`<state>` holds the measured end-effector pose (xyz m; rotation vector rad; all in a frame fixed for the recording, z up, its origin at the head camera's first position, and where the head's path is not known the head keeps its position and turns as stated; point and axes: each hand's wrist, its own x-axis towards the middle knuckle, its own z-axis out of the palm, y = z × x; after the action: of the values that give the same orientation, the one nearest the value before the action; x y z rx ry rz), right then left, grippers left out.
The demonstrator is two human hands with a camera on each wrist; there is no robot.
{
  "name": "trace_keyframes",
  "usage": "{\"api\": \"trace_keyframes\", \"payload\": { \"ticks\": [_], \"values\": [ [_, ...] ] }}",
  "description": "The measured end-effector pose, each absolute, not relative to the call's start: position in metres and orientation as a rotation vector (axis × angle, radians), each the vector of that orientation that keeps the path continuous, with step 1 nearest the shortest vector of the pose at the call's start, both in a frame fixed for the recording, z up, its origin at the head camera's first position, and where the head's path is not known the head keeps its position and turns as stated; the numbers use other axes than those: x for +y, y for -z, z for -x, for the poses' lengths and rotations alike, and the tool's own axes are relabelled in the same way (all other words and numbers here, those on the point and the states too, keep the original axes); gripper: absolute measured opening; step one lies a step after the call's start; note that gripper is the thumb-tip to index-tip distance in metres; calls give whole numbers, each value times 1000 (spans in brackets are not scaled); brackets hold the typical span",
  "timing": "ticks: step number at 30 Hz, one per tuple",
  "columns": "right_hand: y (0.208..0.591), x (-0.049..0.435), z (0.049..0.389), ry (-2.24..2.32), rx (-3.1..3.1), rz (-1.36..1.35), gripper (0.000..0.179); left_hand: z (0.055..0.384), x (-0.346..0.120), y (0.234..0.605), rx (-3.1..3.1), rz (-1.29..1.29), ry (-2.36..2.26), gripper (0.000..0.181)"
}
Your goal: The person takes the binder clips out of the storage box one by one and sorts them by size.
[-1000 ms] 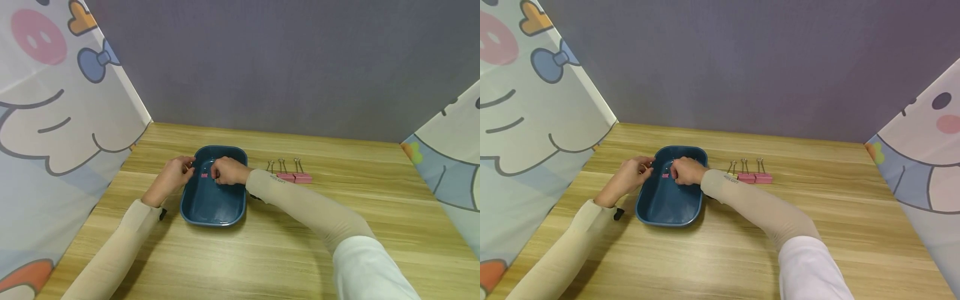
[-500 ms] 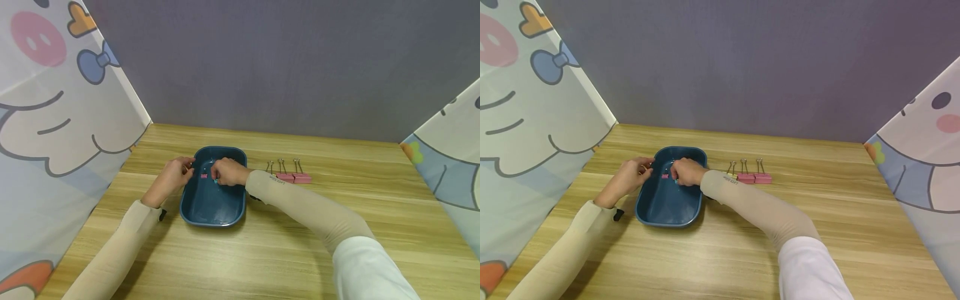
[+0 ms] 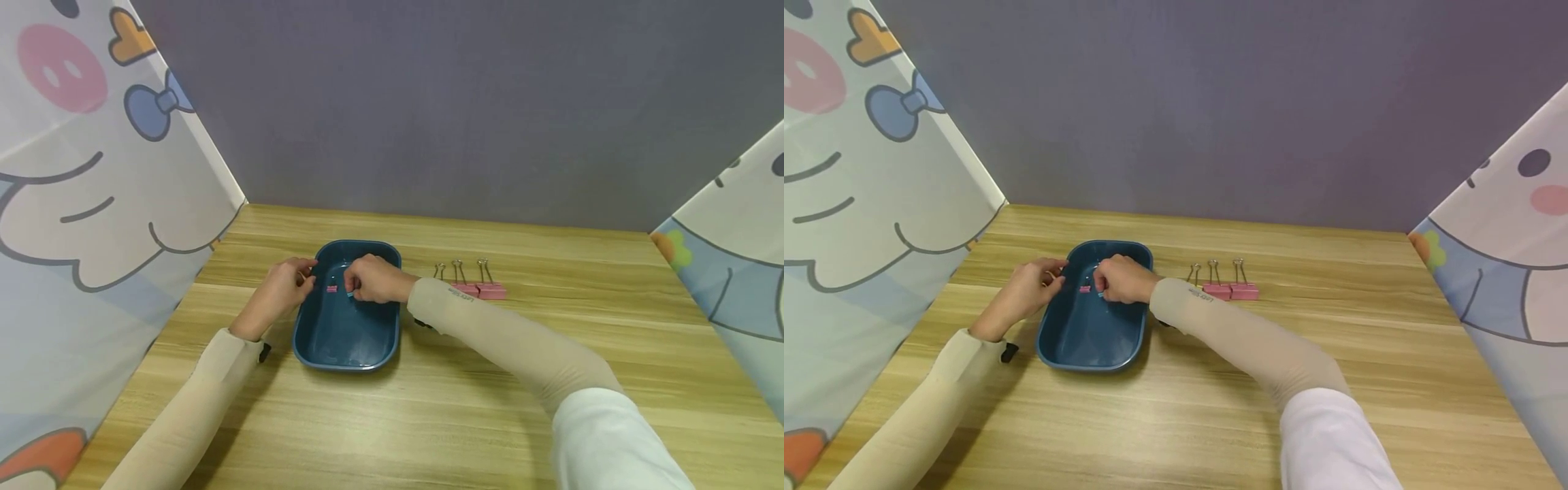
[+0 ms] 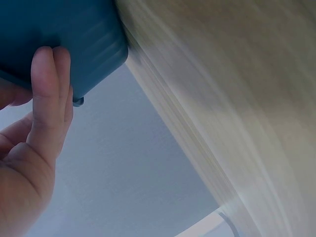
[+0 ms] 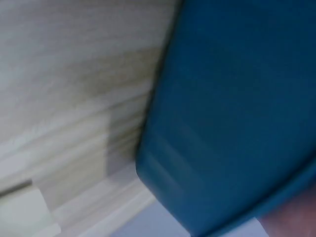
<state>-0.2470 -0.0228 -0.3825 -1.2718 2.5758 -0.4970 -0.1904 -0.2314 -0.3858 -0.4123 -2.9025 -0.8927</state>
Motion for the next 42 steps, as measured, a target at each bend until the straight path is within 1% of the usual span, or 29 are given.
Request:
{"api": "trace_keyframes", "payload": {
  "ticks": [5,10,17,25,34,42],
  "values": [
    [374,-12,242,522,2598,1313,6,189,-232,386,-2900,415,892,32],
    [367,7,237,644,2596,1386,7,189,-231,385,-2914,396,905,33],
    [358,38,230,694,2650,1380,7,190,-230,384,-2922,389,901,33],
    [352,62,223,768,2672,1423,9,190,-230,386,-2911,396,906,33],
    [351,92,210,874,2739,1483,12,188,-231,388,-2897,400,933,33],
    [359,121,194,880,2815,1446,12,187,-231,387,-2896,395,949,33]
  ]
}}
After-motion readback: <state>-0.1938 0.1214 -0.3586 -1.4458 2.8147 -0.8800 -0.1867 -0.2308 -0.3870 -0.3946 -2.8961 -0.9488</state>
